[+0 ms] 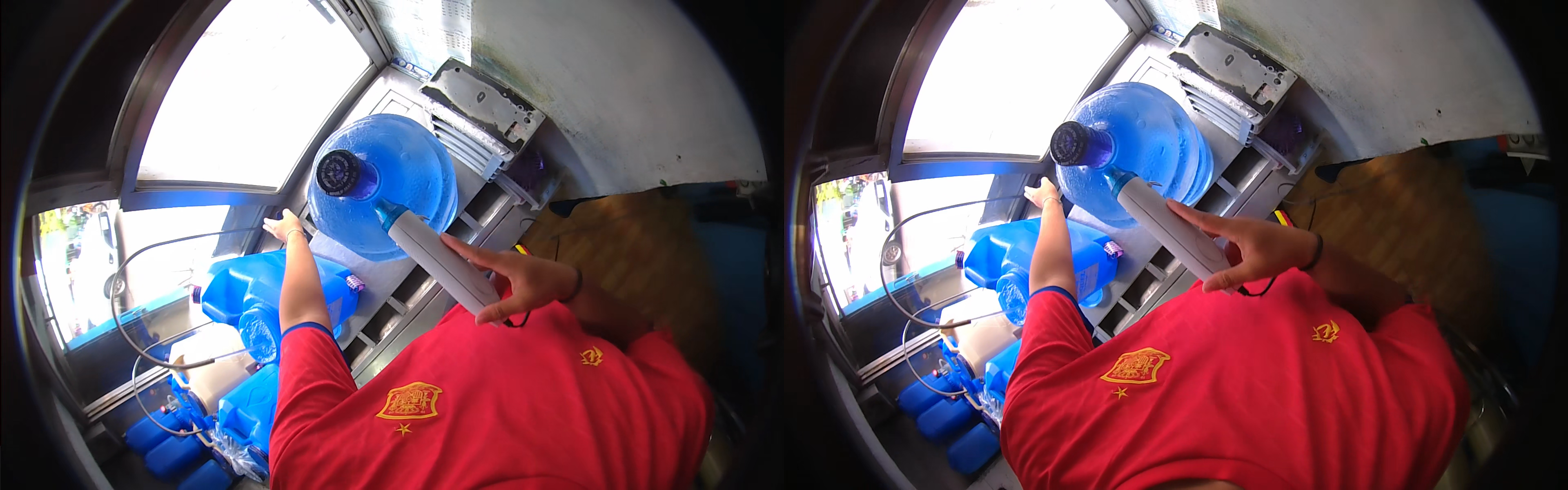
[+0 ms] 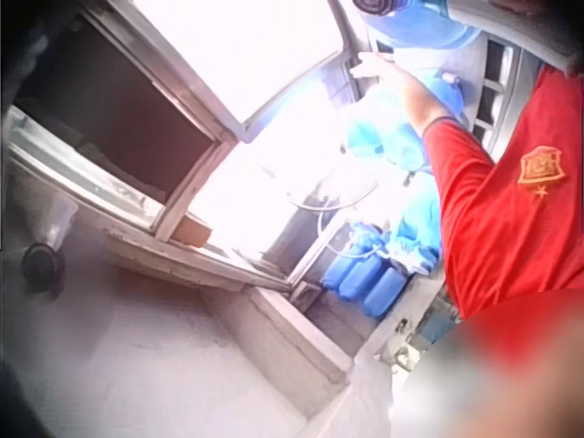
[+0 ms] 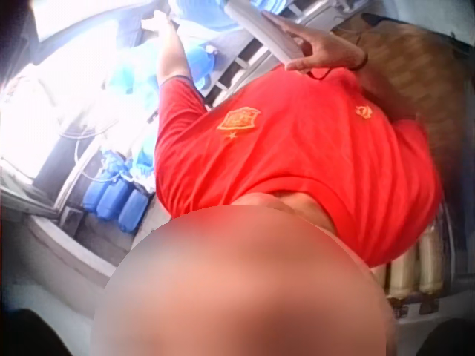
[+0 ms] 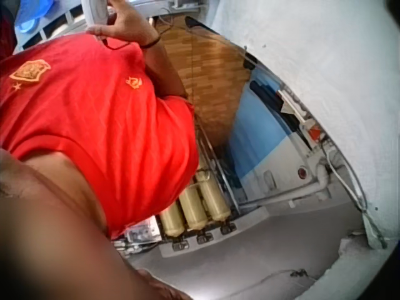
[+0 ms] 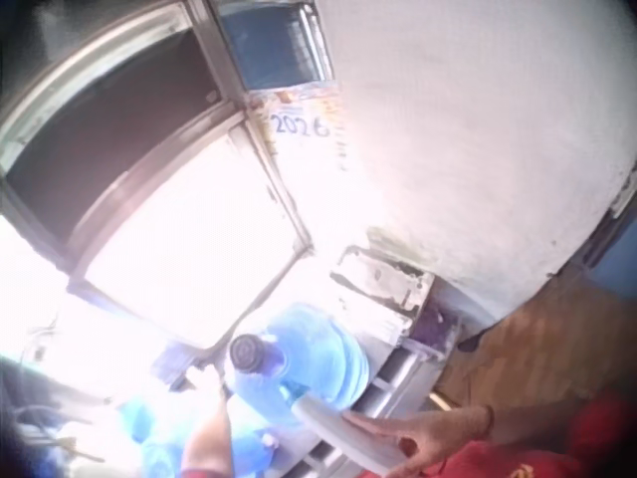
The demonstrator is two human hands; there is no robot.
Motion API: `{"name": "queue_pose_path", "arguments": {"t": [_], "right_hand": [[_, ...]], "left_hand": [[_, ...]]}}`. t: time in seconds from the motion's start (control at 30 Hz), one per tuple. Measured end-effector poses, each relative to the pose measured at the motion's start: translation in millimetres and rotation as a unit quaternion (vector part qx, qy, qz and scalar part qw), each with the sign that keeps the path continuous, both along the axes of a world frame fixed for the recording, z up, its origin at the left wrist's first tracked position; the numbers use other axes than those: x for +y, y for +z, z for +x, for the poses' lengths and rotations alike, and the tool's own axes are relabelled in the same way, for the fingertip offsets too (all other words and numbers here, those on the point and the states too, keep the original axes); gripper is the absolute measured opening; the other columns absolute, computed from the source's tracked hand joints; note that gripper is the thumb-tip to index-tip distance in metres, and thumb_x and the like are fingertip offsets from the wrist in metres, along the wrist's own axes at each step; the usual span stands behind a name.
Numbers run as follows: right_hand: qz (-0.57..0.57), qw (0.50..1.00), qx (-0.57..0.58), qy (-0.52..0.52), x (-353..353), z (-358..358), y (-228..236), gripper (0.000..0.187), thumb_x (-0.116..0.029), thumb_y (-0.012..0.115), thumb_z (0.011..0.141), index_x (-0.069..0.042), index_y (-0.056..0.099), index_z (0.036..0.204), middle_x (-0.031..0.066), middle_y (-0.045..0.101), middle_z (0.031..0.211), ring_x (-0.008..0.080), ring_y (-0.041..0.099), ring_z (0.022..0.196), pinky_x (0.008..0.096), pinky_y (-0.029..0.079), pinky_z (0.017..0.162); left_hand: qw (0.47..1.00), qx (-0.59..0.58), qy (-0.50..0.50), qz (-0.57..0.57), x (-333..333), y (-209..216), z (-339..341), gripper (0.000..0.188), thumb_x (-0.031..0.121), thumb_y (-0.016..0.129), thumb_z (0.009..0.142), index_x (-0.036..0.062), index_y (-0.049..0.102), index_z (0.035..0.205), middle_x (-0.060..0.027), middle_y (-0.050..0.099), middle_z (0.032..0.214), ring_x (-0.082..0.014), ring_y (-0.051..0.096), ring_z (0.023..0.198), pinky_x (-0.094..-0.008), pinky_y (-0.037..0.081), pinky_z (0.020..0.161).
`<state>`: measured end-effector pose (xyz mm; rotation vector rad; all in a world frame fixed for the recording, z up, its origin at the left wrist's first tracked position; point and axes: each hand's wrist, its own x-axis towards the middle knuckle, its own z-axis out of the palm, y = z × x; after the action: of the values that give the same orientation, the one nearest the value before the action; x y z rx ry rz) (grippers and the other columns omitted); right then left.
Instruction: The person fills several large blue water containers using a handheld filling device at a service station. They position each container, operate the device to fill it, then cap and hand the container to a customer through a service window.
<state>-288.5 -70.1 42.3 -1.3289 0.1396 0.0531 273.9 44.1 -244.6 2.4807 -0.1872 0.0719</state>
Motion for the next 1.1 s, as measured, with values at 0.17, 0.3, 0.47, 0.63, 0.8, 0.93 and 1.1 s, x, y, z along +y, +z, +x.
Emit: {"name": "queue_pose_path", "arguments": {"t": [0.17,0.3,0.47,0.63,0.8,0.93,1.1], "right_hand": [[0.002,0.998,0.068,0.017,2,14,-2,0.117,-0.013,0.08,0.085,-0.015,-0.011,0.159,0.0201,0.042,0.148,0.0163,0.067,0.09,0.0314,0.061,0.072],[-0.062,0.998,0.03,-0.001,3,19,-8,0.121,-0.018,0.084,0.08,-0.014,-0.006,0.16,0.0201,0.053,0.14,0.0228,0.068,0.101,0.0341,0.059,0.081],[-0.04,0.996,0.081,0.012,3,16,-15,0.122,-0.018,0.087,0.077,-0.013,-0.003,0.16,0.0198,0.048,0.147,0.0234,0.066,0.107,0.0342,0.058,0.082],[-0.062,0.997,0.039,-0.005,7,17,-17,0.12,-0.014,0.083,0.08,-0.02,-0.005,0.16,0.0193,0.048,0.145,0.017,0.067,0.083,0.0313,0.059,0.068],[-0.026,0.998,0.062,-0.009,10,15,-13,0.12,-0.012,0.083,0.081,-0.019,-0.008,0.16,0.0182,0.047,0.144,0.014,0.067,0.075,0.0295,0.06,0.063],[-0.008,0.998,0.061,-0.017,12,12,-10,0.121,-0.011,0.083,0.08,-0.017,-0.008,0.16,0.0201,0.043,0.145,0.0136,0.068,0.078,0.0287,0.059,0.064],[0.046,0.998,0.033,-0.03,15,10,-13,0.119,-0.009,0.082,0.081,-0.02,-0.005,0.161,0.017,0.054,0.131,0.0134,0.067,0.083,0.0279,0.059,0.068]], "left_hand": [[0.992,0.059,-0.033,0.106,4,-53,43,0.104,0.038,0.069,0.076,-0.0092,0.017,0.153,-0.0314,0.018,0.16,-0.0387,0.024,0.149,-0.0397,0.023,0.123],[0.978,0.104,-0.113,0.141,3,-67,46,0.099,0.035,0.063,0.079,-0.0065,0.016,0.155,-0.0274,0.018,0.162,-0.0404,0.02,0.15,-0.0421,0.021,0.123],[0.968,0.075,-0.124,0.204,2,-58,29,0.092,0.034,0.06,0.081,-0.0031,0.02,0.155,-0.0225,0.023,0.161,-0.0428,0.025,0.147,-0.0444,0.024,0.122],[0.965,0.111,-0.088,0.219,-1,-51,21,0.084,0.039,0.056,0.084,0.0099,0.026,0.157,-0.0066,0.03,0.162,-0.0392,0.022,0.149,-0.0647,0.02,0.117],[0.986,0.144,-0.016,0.086,-38,-13,14,0.081,0.047,0.057,0.088,0.0087,0.032,0.155,-0.0123,0.041,0.156,-0.0391,0.031,0.145,-0.069,0.018,0.114],[0.886,0.049,-0.178,-0.426,-101,113,-25,0.039,0.025,0.051,0.101,-0.0075,0.059,0.12,-0.0171,0.066,0.117,-0.0276,0.065,0.108,-0.0399,0.048,0.098],[0.624,0.196,-0.594,-0.469,-126,253,-144,0.039,0.027,0.046,0.102,-0.007,0.056,0.118,-0.02,0.065,0.112,-0.0314,0.065,0.103,-0.0394,0.049,0.099]]}}
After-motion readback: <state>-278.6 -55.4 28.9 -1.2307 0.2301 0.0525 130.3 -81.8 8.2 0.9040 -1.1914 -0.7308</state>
